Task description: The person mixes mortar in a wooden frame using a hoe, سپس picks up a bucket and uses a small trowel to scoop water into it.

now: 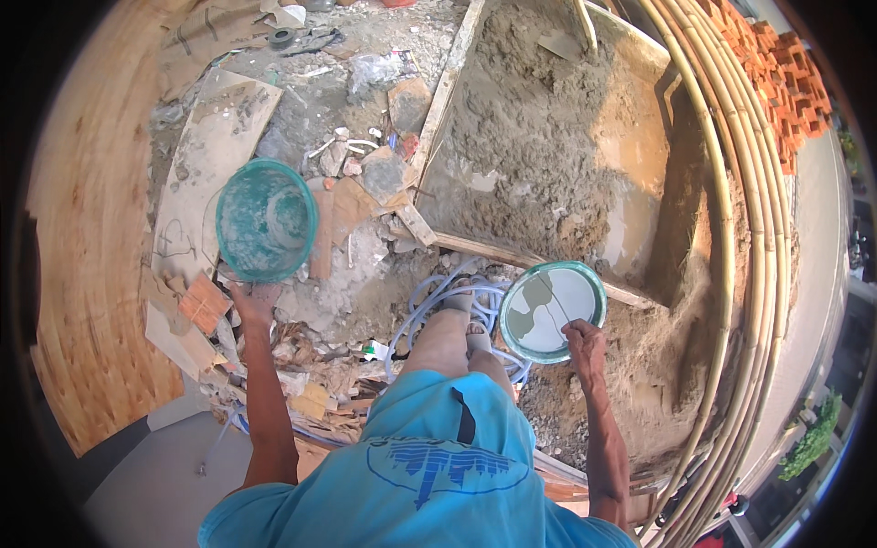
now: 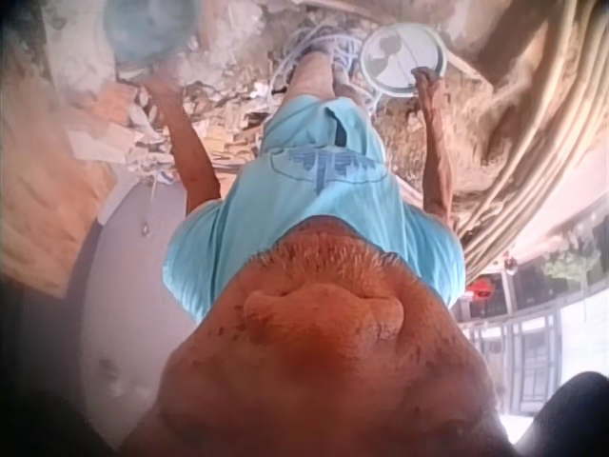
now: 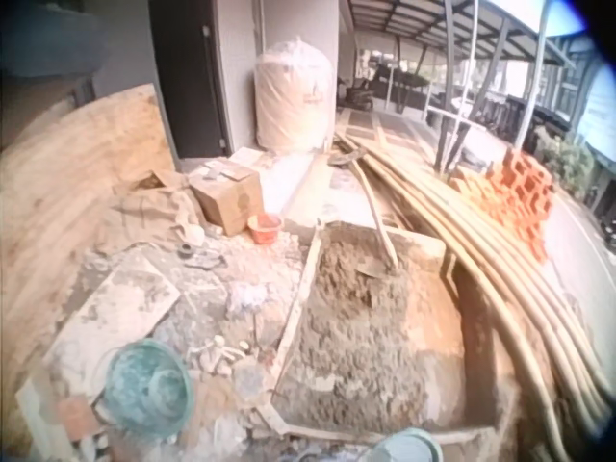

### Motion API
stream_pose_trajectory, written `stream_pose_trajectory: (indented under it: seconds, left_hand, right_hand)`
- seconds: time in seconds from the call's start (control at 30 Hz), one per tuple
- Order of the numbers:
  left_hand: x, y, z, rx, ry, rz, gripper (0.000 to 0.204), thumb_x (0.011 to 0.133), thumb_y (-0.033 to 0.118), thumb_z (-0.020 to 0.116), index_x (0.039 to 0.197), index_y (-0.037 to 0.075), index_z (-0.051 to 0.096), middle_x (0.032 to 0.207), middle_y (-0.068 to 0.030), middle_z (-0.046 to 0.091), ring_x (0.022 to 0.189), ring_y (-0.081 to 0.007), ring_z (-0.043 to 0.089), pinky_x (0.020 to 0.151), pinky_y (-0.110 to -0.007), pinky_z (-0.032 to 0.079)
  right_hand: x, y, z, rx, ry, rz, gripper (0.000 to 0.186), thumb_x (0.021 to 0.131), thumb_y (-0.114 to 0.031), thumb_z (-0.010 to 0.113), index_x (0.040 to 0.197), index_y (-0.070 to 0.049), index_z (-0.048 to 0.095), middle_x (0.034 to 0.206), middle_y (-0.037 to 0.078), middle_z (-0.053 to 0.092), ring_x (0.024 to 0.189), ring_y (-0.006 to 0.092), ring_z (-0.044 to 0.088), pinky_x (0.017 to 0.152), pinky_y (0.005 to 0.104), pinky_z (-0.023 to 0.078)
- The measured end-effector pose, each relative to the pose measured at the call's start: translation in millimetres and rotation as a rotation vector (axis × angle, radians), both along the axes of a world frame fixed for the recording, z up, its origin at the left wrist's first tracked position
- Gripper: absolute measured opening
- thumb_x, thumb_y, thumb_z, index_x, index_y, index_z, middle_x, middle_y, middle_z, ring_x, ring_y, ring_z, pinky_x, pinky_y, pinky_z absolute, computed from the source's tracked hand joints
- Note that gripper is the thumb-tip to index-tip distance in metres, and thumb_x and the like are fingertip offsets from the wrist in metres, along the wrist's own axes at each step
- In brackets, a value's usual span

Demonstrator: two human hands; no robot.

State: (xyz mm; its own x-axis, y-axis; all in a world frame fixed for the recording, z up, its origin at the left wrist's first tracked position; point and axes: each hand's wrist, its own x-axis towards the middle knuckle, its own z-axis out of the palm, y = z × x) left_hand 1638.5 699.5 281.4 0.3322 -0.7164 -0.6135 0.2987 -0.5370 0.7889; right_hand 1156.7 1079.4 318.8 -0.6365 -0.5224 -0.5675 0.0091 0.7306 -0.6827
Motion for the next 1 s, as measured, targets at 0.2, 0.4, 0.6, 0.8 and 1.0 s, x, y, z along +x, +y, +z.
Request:
stream_pose_trajectory:
  seconds: [0.2, 0.4, 0.6, 0.8, 1.0]
  left_hand:
    - [-7.0, 112.1, -52.2, 0.227, -0.127, -0.148, 0.067, 0.09, 0.048, 0.045, 0.135, 0.0, 0.031, 0.126, -0.0247, 0.046, 0.112, -0.035, 0.051, 0.091, -0.048, 0.045]
    - [-95.2, 184.4, -59.5, 0.287, 0.064, -0.752, 0.05, 0.089, 0.037, 0.056, 0.121, 0.0, 0.047, 0.108, -0.0196, 0.058, 0.094, -0.027, 0.061, 0.077, -0.037, 0.053]
    - [-170.7, 195.2, -45.5, 0.321, 0.282, -1.046, 0.058, 0.093, 0.039, 0.05, 0.13, -0.004, 0.04, 0.116, -0.0191, 0.055, 0.103, -0.0275, 0.058, 0.086, -0.038, 0.05]
    - [-196.4, 192.3, -26.7, 0.216, 0.505, -0.956, 0.047, 0.096, 0.024, 0.046, 0.133, -0.002, 0.036, 0.122, -0.0147, 0.052, 0.109, -0.0247, 0.054, 0.092, -0.04, 0.047]
    - [-171.3, 189.6, -17.6, 0.212, 0.39, -0.976, 0.045, 0.094, 0.023, 0.049, 0.13, -0.001, 0.037, 0.121, -0.0131, 0.052, 0.107, -0.0217, 0.056, 0.087, -0.038, 0.051]
  right_hand:
    - [0.0, -18.2, 8.1, 0.04, 0.07, 0.134, 0.017, 0.079, -0.006, 0.052, 0.081, 0.003, 0.066, 0.059, 0.005, 0.056, 0.055, 0.0112, 0.05, 0.052, 0.0269, 0.041]
    - [15.1, -59.2, 55.7, 0.062, 0.093, 0.296, 0.018, 0.078, -0.004, 0.052, 0.085, 0.001, 0.067, 0.065, 0.012, 0.062, 0.06, 0.0186, 0.061, 0.059, 0.0316, 0.048]
    - [33.1, -87.4, 72.6, 0.025, 0.121, 0.442, 0.016, 0.079, -0.007, 0.055, 0.086, 0.001, 0.067, 0.069, 0.017, 0.065, 0.062, 0.0275, 0.065, 0.061, 0.0359, 0.05]
    - [60.1, -122.8, 88.9, -0.1, 0.092, 0.56, 0.016, 0.078, -0.008, 0.056, 0.088, -0.001, 0.067, 0.072, 0.02, 0.064, 0.067, 0.0348, 0.064, 0.064, 0.0414, 0.051]
    - [82.5, -138.0, 83.6, -0.188, 0.131, 0.624, 0.013, 0.077, -0.01, 0.056, 0.082, 0.0, 0.064, 0.069, 0.021, 0.061, 0.066, 0.0383, 0.061, 0.064, 0.046, 0.05]
